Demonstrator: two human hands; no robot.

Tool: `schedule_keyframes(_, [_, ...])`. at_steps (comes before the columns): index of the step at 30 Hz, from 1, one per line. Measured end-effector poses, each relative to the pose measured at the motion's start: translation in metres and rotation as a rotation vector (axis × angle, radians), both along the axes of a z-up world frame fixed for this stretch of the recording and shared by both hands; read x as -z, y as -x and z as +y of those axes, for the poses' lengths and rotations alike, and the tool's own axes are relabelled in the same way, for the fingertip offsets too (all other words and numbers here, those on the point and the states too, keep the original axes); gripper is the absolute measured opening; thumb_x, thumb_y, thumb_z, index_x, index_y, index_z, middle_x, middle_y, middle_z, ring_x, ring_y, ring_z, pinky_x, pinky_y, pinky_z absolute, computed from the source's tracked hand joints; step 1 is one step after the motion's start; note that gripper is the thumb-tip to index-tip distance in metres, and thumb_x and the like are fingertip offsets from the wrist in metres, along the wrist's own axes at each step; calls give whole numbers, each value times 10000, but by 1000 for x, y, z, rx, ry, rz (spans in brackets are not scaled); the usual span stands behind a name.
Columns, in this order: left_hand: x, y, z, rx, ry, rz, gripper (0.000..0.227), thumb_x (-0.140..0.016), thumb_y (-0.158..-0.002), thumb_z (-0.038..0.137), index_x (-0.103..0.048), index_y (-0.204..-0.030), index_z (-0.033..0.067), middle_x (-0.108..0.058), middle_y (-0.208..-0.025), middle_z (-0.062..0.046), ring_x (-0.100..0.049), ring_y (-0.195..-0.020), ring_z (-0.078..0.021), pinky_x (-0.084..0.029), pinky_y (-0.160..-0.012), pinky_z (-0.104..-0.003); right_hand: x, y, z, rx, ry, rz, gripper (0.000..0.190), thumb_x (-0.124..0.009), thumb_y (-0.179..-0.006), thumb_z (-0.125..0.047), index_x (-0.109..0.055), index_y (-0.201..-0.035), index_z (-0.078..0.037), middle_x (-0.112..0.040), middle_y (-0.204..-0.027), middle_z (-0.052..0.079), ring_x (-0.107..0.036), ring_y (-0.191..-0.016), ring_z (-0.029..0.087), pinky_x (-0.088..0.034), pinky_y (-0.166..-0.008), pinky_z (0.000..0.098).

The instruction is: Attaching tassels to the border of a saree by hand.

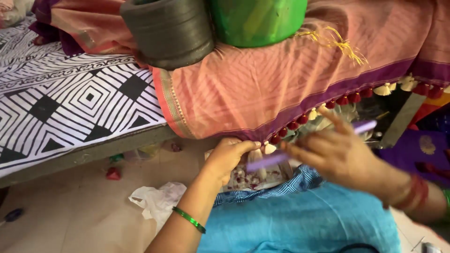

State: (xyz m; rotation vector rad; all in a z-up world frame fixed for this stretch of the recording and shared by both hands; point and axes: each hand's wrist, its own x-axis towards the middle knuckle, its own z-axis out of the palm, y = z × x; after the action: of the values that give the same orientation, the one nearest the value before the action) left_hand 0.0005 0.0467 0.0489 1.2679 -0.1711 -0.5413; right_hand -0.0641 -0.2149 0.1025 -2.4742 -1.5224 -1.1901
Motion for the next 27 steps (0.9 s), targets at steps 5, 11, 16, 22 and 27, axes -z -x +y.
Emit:
schedule_keyframes(5, [7, -8, -2, -47, 5, 52, 246, -660, -882, 141, -749, -950, -79, -774, -842, -179, -752, -746, -265, -611, -710, -359, 13, -11, -3, -114, 206, -171, 468, -675, -851, -219, -675, -1312, -141, -652, -980, 9, -642, -961, 180, -470, -974, 493])
schedule_keyframes(11, [30, -22, -2, -176, -176, -150, 253, -716, -906, 131, -785, -931, -111, -768, -865, -179, -686, -704, -179, -522, -618, -296, -20, -10, 15, 89, 119, -285, 513, -676, -784, -193, -667, -1296, -201, -691, -1050, 47, -647, -966, 188, -470, -955, 489])
schedule_keyframes(16, [13, -16, -1, -138, -130, -91, 228, -687, -892, 139, -782, -857, -66, -747, -748, -142, -649, -606, -171, -500, -546, -307, 15, -22, 3, -70, 202, -331, 475, -669, -878, -215, -642, -1352, -216, -654, -1027, 17, -630, -960, 177, -455, -946, 471])
schedule_keyframes(22, [27, -16, -3, -146, -206, -163, 242, -697, -906, 149, -776, -830, -68, -711, -698, -152, -601, -577, -180, -427, -504, -293, 8, -21, 9, 48, 177, -214, 509, -656, -817, -201, -655, -1326, -196, -665, -1009, 29, -638, -925, 188, -474, -935, 474])
schedule_keyframes(27, [11, -12, 2, -108, -53, -47, 210, -665, -848, 151, -779, -811, -21, -783, -733, -111, -718, -628, -167, -554, -601, -277, 3, -18, 8, -144, 166, -297, 421, -631, -915, -210, -616, -1336, -210, -634, -1016, 24, -635, -973, 180, -459, -964, 457])
